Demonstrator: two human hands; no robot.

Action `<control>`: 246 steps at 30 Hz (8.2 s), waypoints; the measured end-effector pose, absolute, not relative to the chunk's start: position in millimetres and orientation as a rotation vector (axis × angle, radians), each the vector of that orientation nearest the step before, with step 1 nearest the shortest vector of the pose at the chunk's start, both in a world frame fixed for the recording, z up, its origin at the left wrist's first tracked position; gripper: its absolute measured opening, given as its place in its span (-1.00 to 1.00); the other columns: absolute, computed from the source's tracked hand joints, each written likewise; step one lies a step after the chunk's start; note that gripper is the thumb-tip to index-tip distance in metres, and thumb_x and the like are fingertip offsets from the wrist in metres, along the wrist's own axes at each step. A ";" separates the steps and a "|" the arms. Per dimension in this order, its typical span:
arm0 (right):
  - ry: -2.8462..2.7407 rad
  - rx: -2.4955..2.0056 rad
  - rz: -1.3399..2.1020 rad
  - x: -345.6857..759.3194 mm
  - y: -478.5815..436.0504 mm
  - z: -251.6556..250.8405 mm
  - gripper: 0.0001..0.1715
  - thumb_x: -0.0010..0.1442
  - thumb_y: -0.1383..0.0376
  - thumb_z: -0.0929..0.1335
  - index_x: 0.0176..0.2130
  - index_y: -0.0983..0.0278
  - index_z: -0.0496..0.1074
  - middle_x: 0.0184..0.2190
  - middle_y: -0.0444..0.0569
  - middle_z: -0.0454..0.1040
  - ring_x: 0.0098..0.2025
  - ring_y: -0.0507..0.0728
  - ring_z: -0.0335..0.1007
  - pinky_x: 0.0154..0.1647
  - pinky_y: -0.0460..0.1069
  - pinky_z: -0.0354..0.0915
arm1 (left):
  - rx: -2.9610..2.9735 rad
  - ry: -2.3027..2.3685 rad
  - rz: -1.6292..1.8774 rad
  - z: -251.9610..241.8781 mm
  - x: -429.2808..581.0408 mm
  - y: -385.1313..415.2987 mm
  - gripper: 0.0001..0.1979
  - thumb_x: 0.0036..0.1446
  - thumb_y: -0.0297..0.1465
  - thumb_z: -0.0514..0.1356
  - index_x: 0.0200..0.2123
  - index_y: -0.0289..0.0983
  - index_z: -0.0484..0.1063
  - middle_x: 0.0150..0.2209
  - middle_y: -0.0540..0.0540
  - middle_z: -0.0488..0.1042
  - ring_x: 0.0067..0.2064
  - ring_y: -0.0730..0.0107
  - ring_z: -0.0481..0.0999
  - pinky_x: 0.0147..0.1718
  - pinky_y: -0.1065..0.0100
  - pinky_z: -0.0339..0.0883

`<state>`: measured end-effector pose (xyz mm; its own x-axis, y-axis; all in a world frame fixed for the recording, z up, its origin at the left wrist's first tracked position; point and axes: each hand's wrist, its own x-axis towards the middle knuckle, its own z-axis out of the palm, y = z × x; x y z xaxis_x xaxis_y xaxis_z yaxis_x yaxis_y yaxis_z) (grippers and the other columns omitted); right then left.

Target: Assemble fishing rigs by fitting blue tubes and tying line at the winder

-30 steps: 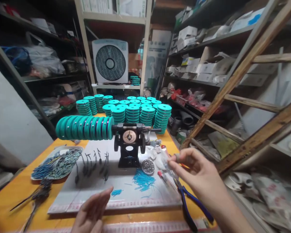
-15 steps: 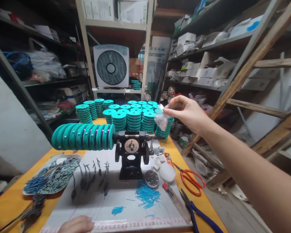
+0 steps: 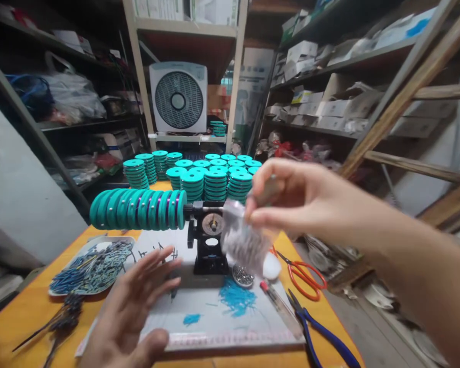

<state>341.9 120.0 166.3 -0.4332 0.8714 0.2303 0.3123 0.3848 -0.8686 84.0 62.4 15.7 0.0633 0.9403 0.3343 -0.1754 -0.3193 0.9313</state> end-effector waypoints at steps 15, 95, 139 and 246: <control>-1.789 -1.455 0.771 361.7 34.3 -1.2 -0.83 0.27 0.21 0.31 -0.28 0.27 0.27 -0.33 -0.04 0.43 -0.36 0.06 0.33 -0.35 -0.03 0.29 | 0.867 0.763 0.860 -24.6 109.8 28.4 -0.46 -0.03 -0.04 0.34 -0.22 -0.26 0.17 -0.53 0.01 0.45 -0.54 0.45 0.48 -0.53 0.47 0.33; -1.715 -1.446 1.296 304.6 94.6 15.7 -0.38 0.22 -0.06 0.30 0.04 0.34 0.32 -0.11 0.08 0.38 -0.13 0.15 0.39 -0.23 0.03 0.46 | 2.764 1.292 0.355 -13.2 96.2 86.5 -0.49 0.29 -0.17 0.02 0.16 -0.38 0.31 0.08 -0.32 0.33 0.09 -0.09 0.26 0.04 -0.03 0.21; -2.014 -1.673 1.201 315.5 99.0 14.1 -0.44 0.24 -0.09 0.26 -0.20 0.37 0.39 -0.49 -0.04 0.41 -0.57 0.03 0.33 -0.57 -0.09 0.27 | 2.520 1.286 0.341 -4.3 58.7 63.1 -0.66 0.32 -0.32 0.00 0.12 -0.10 0.31 -0.07 -0.11 0.28 -0.06 0.18 0.20 -0.05 0.13 0.14; -1.680 -1.485 1.123 306.0 84.9 -12.6 -0.58 0.28 -0.06 0.22 -0.18 0.24 0.25 -0.39 -0.12 0.29 -0.46 0.04 0.37 -0.57 -0.10 0.31 | 2.631 1.218 0.393 -17.3 78.5 78.9 -0.77 0.29 -0.28 0.04 -0.04 -0.14 0.38 -0.04 -0.12 0.31 0.03 0.12 0.23 0.03 0.06 0.15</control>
